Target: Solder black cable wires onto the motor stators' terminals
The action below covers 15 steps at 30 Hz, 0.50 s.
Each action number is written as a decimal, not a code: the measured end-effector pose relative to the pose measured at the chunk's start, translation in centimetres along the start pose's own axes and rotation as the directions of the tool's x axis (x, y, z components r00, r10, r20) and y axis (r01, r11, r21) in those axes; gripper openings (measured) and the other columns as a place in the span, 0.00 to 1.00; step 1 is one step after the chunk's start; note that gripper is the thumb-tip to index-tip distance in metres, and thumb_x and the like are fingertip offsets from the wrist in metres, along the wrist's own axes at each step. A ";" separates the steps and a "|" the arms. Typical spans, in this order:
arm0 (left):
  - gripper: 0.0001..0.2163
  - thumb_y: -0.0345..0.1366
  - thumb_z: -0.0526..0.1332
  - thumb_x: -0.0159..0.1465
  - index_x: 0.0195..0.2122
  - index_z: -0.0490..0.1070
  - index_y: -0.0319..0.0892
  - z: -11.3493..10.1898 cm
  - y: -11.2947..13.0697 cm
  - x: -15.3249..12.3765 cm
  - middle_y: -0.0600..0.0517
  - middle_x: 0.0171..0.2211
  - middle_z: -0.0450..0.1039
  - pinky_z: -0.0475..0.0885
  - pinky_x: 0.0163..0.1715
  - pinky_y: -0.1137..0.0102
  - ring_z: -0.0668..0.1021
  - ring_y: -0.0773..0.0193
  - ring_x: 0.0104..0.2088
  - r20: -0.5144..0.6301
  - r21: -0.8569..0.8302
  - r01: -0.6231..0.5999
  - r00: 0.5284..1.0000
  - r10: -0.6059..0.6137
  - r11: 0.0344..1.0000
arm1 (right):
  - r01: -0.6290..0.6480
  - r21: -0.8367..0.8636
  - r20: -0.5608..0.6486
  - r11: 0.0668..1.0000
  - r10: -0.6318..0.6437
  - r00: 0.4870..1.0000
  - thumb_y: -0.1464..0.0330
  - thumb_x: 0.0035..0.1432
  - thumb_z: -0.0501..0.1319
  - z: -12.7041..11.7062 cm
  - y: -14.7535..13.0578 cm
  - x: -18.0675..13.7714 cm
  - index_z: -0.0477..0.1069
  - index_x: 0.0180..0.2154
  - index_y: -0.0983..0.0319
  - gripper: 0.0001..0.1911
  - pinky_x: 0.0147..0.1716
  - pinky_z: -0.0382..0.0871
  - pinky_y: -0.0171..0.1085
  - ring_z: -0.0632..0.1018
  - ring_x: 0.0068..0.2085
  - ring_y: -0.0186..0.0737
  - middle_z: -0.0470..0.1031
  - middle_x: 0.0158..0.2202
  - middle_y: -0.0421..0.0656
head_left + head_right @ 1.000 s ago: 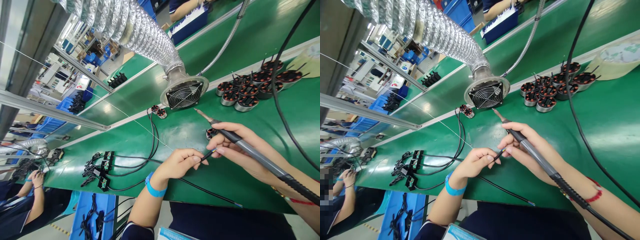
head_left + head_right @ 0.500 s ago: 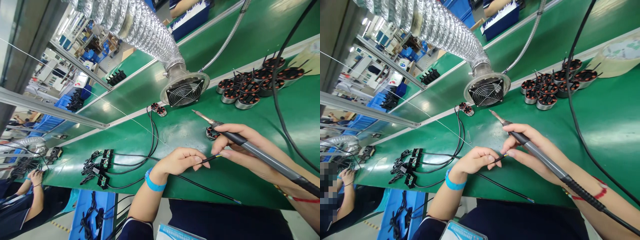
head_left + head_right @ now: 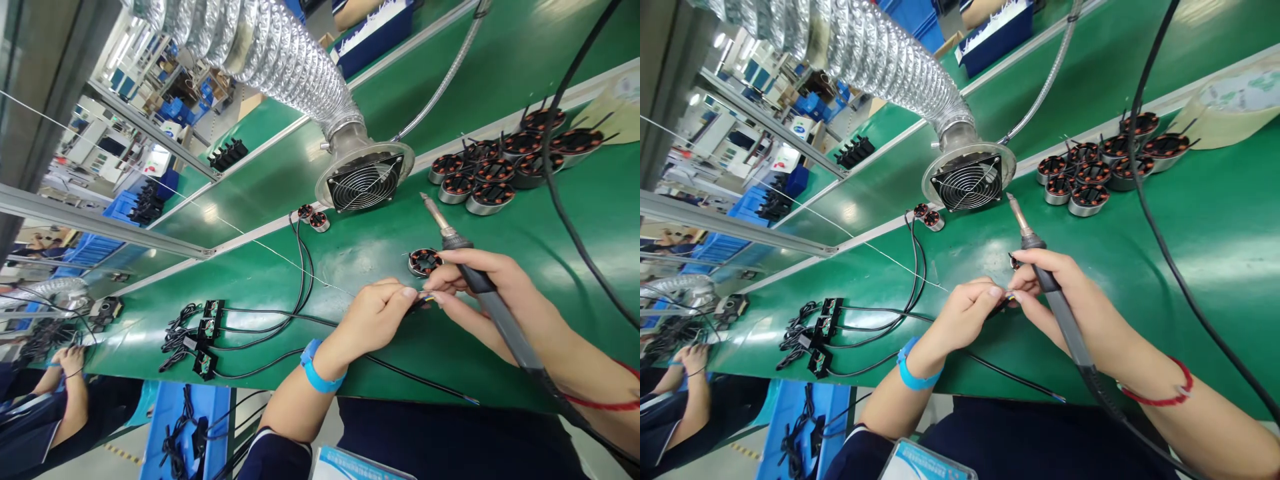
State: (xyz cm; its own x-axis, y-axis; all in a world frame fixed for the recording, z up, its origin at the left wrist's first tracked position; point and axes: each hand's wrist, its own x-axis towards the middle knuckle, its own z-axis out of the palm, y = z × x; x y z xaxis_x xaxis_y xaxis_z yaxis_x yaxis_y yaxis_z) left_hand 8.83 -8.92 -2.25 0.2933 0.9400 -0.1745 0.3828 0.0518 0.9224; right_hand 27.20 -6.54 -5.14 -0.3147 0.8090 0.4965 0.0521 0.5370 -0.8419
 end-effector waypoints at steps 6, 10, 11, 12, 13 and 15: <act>0.17 0.45 0.54 0.69 0.28 0.72 0.41 0.5 0.0 0.0 0.51 0.29 0.74 0.70 0.42 0.68 0.75 0.66 0.33 0.049 -0.134 0.086 0.996 -0.080 0.987 | 0.054 -0.068 -0.029 0.996 -0.056 0.998 0.70 0.67 0.61 0.3 0.0 0.1 0.62 0.62 0.46 0.25 0.33 0.79 0.35 0.80 0.31 0.36 0.76 0.35 0.37; 0.21 0.56 0.63 0.61 0.32 0.69 0.40 0.3 0.0 0.0 0.56 0.23 0.70 0.64 0.26 0.73 0.69 0.72 0.22 0.131 -0.435 0.221 0.975 -0.182 0.873 | 0.046 -0.051 -0.024 0.998 -0.048 0.999 0.69 0.67 0.61 0.5 -0.3 0.1 0.63 0.59 0.48 0.22 0.35 0.78 0.34 0.78 0.30 0.34 0.75 0.33 0.36; 0.21 0.56 0.67 0.58 0.31 0.69 0.40 0.1 0.0 0.1 0.57 0.22 0.68 0.63 0.25 0.74 0.68 0.73 0.22 0.119 -0.457 0.219 0.976 -0.185 0.862 | 0.027 -0.034 -0.018 0.999 -0.028 0.999 0.68 0.67 0.61 0.7 -0.3 0.1 0.63 0.58 0.49 0.21 0.35 0.78 0.33 0.78 0.29 0.33 0.75 0.32 0.35; 0.21 0.54 0.69 0.56 0.29 0.69 0.39 -0.1 0.0 0.2 0.57 0.21 0.67 0.62 0.26 0.74 0.67 0.73 0.22 0.100 -0.460 0.212 0.977 -0.187 0.862 | 0.000 -0.017 -0.017 1.000 0.000 1.000 0.68 0.67 0.61 0.9 -0.3 0.0 0.63 0.58 0.50 0.20 0.35 0.77 0.33 0.78 0.29 0.33 0.75 0.32 0.35; 0.21 0.52 0.71 0.54 0.28 0.69 0.39 -0.3 0.0 0.4 0.58 0.20 0.66 0.61 0.26 0.74 0.66 0.73 0.23 0.081 -0.454 0.209 0.978 -0.193 0.866 | -0.036 -0.007 -0.019 0.999 0.036 0.999 0.67 0.67 0.61 1.1 -0.3 -0.1 0.62 0.57 0.51 0.19 0.35 0.77 0.33 0.78 0.30 0.33 0.75 0.32 0.35; 0.18 0.47 0.72 0.53 0.26 0.69 0.39 -0.6 -0.2 0.8 0.58 0.20 0.65 0.60 0.26 0.74 0.65 0.74 0.23 0.064 -0.439 0.219 0.975 -0.212 0.872 | -0.113 -0.012 -0.030 0.994 0.113 0.993 0.67 0.67 0.61 1.7 0.0 -0.3 0.62 0.56 0.52 0.18 0.34 0.77 0.33 0.79 0.30 0.34 0.76 0.33 0.36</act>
State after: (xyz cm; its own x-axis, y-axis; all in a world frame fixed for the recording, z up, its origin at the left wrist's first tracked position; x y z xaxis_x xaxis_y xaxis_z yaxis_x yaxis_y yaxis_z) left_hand 8.49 -7.94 -2.33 0.2610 0.8838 -0.3883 0.0136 0.3988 0.9169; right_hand 25.72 -7.19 -5.61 -0.2785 0.8711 0.4045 0.0984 0.4449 -0.8902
